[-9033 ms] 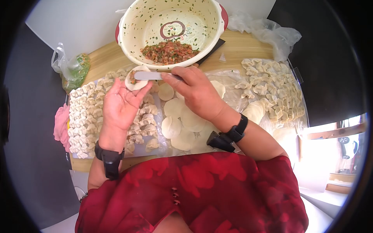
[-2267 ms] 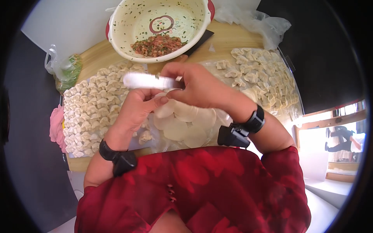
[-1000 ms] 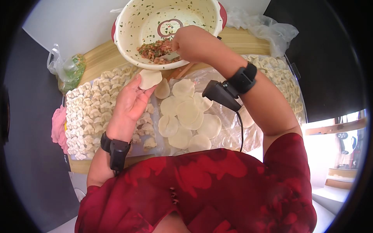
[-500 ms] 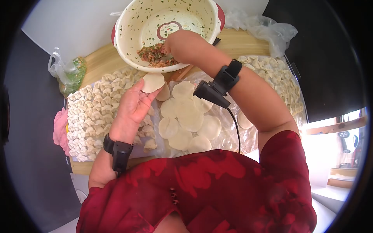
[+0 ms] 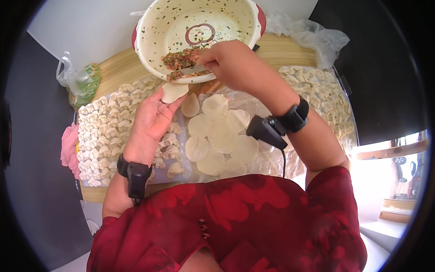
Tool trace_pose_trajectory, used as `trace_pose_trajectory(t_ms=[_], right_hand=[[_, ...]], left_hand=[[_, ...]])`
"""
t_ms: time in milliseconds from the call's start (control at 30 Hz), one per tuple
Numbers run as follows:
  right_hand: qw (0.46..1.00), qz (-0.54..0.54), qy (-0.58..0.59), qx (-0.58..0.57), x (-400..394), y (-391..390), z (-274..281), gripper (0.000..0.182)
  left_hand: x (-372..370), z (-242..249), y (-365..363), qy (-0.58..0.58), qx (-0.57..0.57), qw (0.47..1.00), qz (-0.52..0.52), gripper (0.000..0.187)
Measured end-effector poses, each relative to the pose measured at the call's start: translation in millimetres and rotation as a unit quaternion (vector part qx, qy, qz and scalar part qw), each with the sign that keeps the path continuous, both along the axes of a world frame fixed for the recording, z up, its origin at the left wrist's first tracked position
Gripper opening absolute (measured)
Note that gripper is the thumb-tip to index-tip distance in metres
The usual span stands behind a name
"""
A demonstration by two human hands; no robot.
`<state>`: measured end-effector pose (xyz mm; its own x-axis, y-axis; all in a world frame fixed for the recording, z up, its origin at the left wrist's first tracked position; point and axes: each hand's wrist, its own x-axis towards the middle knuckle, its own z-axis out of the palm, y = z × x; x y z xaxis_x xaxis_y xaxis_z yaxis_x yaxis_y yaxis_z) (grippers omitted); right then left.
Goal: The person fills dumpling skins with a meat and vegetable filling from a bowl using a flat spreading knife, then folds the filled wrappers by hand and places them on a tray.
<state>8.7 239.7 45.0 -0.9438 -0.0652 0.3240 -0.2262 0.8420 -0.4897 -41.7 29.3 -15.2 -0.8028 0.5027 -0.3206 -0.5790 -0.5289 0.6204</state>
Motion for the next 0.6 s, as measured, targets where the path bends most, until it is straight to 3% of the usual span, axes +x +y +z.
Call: trace_pose_trajectory(t_ms=[67, 167, 333, 600], right_hand=[[1.000, -0.009, 0.017, -0.020, 13, -9, -3, 0.020], [0.989, 0.036, 0.098, 0.104, 30, -19, -19, 0.027], [0.977, 0.037, 0.180, 0.109, 31, -17, -4, 0.036], [0.963, -0.053, -0.020, 0.264, -39, 4, -9, 0.032]], left_hand=[[-1, 0, -2, -0.002, 0.005, 1.000, 0.000, 0.037], [-1, -1, -3, -0.002, 0.003, 1.000, -0.006, 0.037], [-1, -6, -2, -0.005, 0.004, 1.000, -0.008, 0.037], [2, -3, 1, 0.001, -0.001, 1.000, -0.008, 0.036]])
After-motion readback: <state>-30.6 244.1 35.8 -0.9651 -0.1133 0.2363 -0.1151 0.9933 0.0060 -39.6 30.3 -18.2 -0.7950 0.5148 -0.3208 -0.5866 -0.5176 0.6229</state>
